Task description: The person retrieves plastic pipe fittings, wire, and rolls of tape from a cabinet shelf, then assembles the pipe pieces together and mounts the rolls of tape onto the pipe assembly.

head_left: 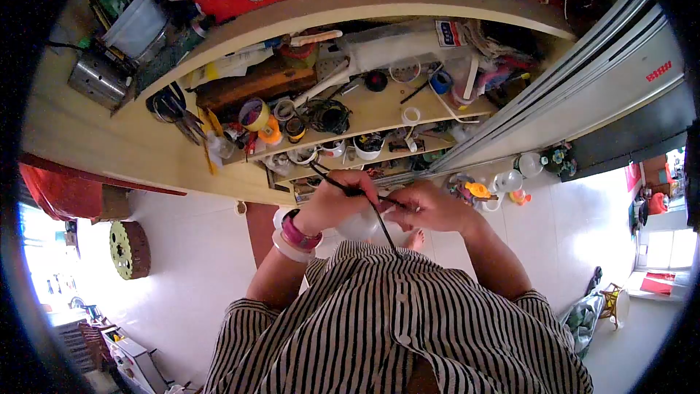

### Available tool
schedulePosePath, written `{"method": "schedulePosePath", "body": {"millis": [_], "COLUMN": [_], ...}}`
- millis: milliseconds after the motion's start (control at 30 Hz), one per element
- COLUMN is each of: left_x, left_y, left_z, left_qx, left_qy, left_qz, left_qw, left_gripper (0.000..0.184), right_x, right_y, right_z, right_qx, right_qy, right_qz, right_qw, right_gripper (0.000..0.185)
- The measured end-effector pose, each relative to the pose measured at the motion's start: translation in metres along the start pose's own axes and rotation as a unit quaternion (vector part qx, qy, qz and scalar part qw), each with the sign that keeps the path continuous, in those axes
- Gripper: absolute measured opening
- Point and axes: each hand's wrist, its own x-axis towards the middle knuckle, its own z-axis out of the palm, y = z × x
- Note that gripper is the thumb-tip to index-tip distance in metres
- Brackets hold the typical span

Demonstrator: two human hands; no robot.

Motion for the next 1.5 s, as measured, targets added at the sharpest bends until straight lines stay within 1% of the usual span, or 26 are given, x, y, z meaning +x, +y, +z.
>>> {"method": "schedulePosePath", "body": {"millis": [67, 133, 200, 233, 300, 333, 367, 433, 500, 567, 633, 700, 733, 767, 833, 967, 1033, 1067, 1100, 1167, 1233, 1300, 1367, 1433, 1467, 1500], "left_x": [0.0, -0.002, -0.004, -0.005, -0.006, -0.008, -0.009, -0.01, -0.01, -0.006, -0.008, -0.014, -0.018, -0.019, -0.02, -0.021, -0.021, -0.021, -0.022, -0.023, -0.025, -0.036, -0.043, -0.042, -0.037, -0.035], "left_y": [-0.006, -0.01, -0.005, -0.007, -0.01, -0.009, -0.01, -0.011, -0.021, -0.029, -0.024, -0.023, -0.04, -0.049, -0.063, -0.063, -0.082, -0.081, -0.079, -0.077, -0.076, -0.066, -0.079, -0.072, -0.059, -0.048], "left_z": [0.006, 0.016, 0.024, 0.025, 0.028, 0.03, 0.032, 0.037, 0.036, 0.034, 0.035, 0.041, 0.034, 0.034, 0.033, 0.041, 0.032, 0.031, 0.03, 0.024, 0.011, 0.003, -0.005, -0.009, -0.003, 0.005], "left_qx": [0.136, 0.171, 0.275, 0.275, 0.437, 0.457, 0.456, 0.476, 0.478, 0.378, 0.335, 0.259, 0.211, 0.211, -0.053, -0.101, 0.109, 0.109, 0.255, 0.394, 0.437, 0.48, 0.323, 0.367, 0.148, -0.081], "left_qy": [0.034, 0.049, 0.08, 0.08, 0.102, 0.099, 0.098, 0.122, 0.103, 0.114, 0.095, 0.155, 0.138, 0.138, 0.116, 0.177, 0.243, 0.243, 0.28, 0.311, 0.345, 0.364, 0.303, 0.265, 0.21, 0.145], "left_qz": [0.073, 0.1, 0.139, 0.138, 0.231, 0.22, 0.22, 0.226, 0.197, 0.201, 0.197, 0.139, 0.048, 0.048, 0.006, -0.012, 0.063, 0.064, 0.125, 0.181, 0.178, 0.117, 0.102, 0.129, 0.119, 0.101], "left_qw": [0.987, 0.979, 0.948, 0.948, 0.863, 0.856, 0.857, 0.841, 0.85, 0.897, 0.916, 0.943, 0.967, 0.967, 0.992, 0.979, 0.962, 0.962, 0.917, 0.846, 0.812, 0.79, 0.891, 0.882, 0.959, 0.981], "left_gripper": [0.01, 0.009, 0.013, 0.013, 0.015, 0.015, 0.015, 0.014, 0.009, 0.007, 0.009, 0.015, 0.017, 0.017, 0.017, 0.018, 0.013, 0.013, 0.011, 0.009, 0.018, 0.023, 0.027, 0.034, 0.036, 0.038], "right_x": [0.001, -0.001, 0.0, 0.001, 0.002, -0.004, -0.004, 0.002, 0.004, 0.004, 0.002, -0.001, -0.004, -0.004, -0.003, -0.003, -0.007, -0.007, -0.006, -0.004, -0.009, -0.022, -0.028, -0.041, -0.043, -0.046], "right_y": [-0.004, 0.002, 0.019, 0.025, 0.023, 0.02, 0.017, 0.011, 0.015, 0.023, 0.046, 0.05, 0.049, 0.048, 0.047, 0.05, 0.043, 0.046, 0.052, 0.074, 0.107, 0.127, 0.146, 0.117, 0.099, 0.08], "right_z": [0.005, 0.01, 0.012, 0.014, 0.017, 0.016, 0.017, 0.019, 0.022, 0.03, 0.033, 0.032, 0.037, 0.036, 0.031, 0.033, 0.033, 0.033, 0.033, 0.032, 0.021, 0.007, -0.003, -0.012, -0.016, -0.017], "right_qx": [-0.004, -0.008, 0.286, 0.287, 0.346, 0.248, 0.248, 0.076, 0.055, 0.22, 0.209, 0.291, 0.42, 0.42, 0.521, 0.54, 0.594, 0.594, 0.597, 0.599, 0.595, 0.62, 0.626, 0.598, 0.551, 0.502], "right_qy": [0.016, 0.03, -0.021, -0.021, -0.006, -0.035, -0.034, -0.005, 0.007, 0.041, 0.046, 0.115, 0.196, 0.195, 0.336, 0.353, 0.325, 0.325, 0.361, 0.395, 0.447, 0.442, 0.403, 0.399, 0.398, 0.396], "right_qz": [-0.004, -0.008, 0.039, 0.039, 0.035, 0.024, 0.024, 0.097, 0.104, 0.118, 0.063, 0.007, -0.031, -0.031, -0.016, -0.109, -0.106, -0.106, -0.089, -0.07, -0.081, -0.078, -0.105, -0.086, -0.054, -0.02], "right_qw": [1.0, 0.999, 0.957, 0.957, 0.938, 0.968, 0.968, 0.992, 0.993, 0.967, 0.975, 0.95, 0.886, 0.886, 0.785, 0.757, 0.728, 0.729, 0.711, 0.693, 0.663, 0.644, 0.66, 0.69, 0.731, 0.769], "right_gripper": [0.022, 0.021, 0.024, 0.024, 0.029, 0.028, 0.028, 0.031, 0.029, 0.029, 0.032, 0.036, 0.037, 0.037, 0.037, 0.042, 0.045, 0.045, 0.046, 0.048, 0.045, 0.037, 0.025, 0.02, 0.019, 0.02]}}
